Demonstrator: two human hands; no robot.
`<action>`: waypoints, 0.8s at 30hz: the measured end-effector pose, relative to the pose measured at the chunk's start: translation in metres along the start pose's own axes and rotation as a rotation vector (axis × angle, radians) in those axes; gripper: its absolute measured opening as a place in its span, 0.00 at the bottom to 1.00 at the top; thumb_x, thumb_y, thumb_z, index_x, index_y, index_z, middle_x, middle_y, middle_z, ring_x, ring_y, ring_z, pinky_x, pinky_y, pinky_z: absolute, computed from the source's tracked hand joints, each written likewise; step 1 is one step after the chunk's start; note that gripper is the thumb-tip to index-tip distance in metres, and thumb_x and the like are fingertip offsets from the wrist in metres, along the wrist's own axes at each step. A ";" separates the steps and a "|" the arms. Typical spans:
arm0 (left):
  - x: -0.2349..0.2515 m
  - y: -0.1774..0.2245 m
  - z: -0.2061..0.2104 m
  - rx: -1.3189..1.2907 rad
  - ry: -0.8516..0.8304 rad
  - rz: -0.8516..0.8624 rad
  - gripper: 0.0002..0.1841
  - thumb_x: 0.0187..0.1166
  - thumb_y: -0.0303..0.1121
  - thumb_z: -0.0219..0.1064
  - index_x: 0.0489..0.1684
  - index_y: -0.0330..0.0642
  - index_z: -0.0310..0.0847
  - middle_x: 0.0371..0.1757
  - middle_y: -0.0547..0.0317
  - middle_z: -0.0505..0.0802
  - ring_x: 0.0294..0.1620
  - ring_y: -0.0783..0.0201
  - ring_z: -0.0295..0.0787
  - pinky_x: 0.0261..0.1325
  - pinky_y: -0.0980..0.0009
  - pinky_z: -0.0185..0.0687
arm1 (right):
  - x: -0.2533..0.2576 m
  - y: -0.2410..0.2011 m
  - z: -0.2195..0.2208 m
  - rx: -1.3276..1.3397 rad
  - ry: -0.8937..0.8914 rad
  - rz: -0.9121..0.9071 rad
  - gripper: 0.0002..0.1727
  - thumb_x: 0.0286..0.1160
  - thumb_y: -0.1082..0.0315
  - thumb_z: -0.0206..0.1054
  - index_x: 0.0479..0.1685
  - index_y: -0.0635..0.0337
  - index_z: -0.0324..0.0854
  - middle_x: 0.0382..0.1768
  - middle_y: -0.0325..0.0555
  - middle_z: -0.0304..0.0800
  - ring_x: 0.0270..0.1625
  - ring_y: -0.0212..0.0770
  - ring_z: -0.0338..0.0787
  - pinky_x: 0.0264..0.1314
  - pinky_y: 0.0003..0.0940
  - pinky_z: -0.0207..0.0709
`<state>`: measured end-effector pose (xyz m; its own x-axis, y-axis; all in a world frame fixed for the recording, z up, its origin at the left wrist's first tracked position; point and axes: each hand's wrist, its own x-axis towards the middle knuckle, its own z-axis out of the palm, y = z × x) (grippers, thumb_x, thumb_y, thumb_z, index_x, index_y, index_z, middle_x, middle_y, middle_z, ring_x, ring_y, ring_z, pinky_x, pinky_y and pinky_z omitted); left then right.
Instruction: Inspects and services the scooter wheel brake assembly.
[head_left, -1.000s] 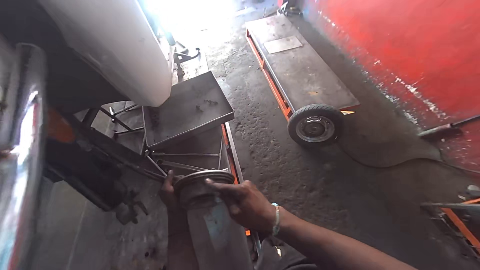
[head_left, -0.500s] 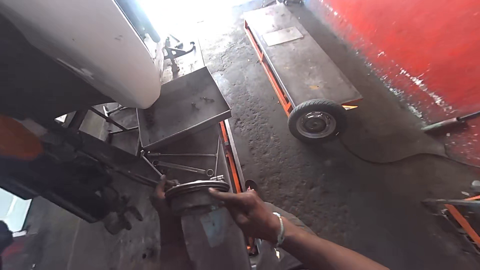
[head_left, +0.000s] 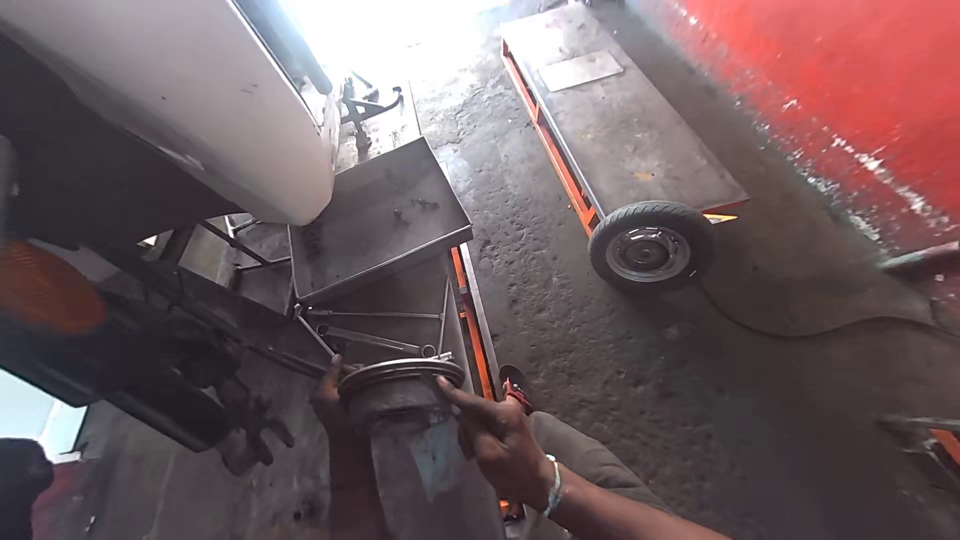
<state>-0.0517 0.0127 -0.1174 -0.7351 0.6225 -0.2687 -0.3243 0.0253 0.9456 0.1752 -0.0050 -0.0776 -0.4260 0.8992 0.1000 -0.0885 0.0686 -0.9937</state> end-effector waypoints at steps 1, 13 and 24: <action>0.002 -0.003 -0.002 0.017 0.005 0.020 0.22 0.92 0.34 0.51 0.20 0.44 0.80 0.19 0.67 0.88 0.20 0.76 0.84 0.28 0.79 0.84 | 0.006 -0.007 0.003 -0.032 -0.006 0.002 0.24 0.78 0.76 0.53 0.71 0.67 0.84 0.16 0.40 0.80 0.17 0.26 0.72 0.24 0.26 0.71; -0.021 0.017 0.025 0.008 0.131 -0.020 0.19 0.92 0.32 0.51 0.23 0.42 0.76 0.14 0.70 0.83 0.13 0.79 0.78 0.20 0.82 0.77 | 0.006 -0.030 0.010 -0.243 -0.115 -0.044 0.23 0.81 0.73 0.56 0.72 0.59 0.86 0.17 0.45 0.83 0.16 0.35 0.77 0.23 0.35 0.75; -0.024 0.017 0.028 0.011 0.166 -0.017 0.19 0.91 0.32 0.55 0.22 0.40 0.76 0.13 0.71 0.82 0.13 0.80 0.76 0.21 0.81 0.77 | 0.057 -0.115 0.014 -0.886 -0.512 0.307 0.28 0.87 0.65 0.52 0.86 0.40 0.73 0.50 0.58 0.94 0.57 0.59 0.91 0.61 0.59 0.78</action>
<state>-0.0226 0.0202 -0.0901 -0.8180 0.4842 -0.3105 -0.3317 0.0439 0.9424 0.1485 0.0320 0.0426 -0.6646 0.6567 -0.3564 0.6850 0.3451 -0.6416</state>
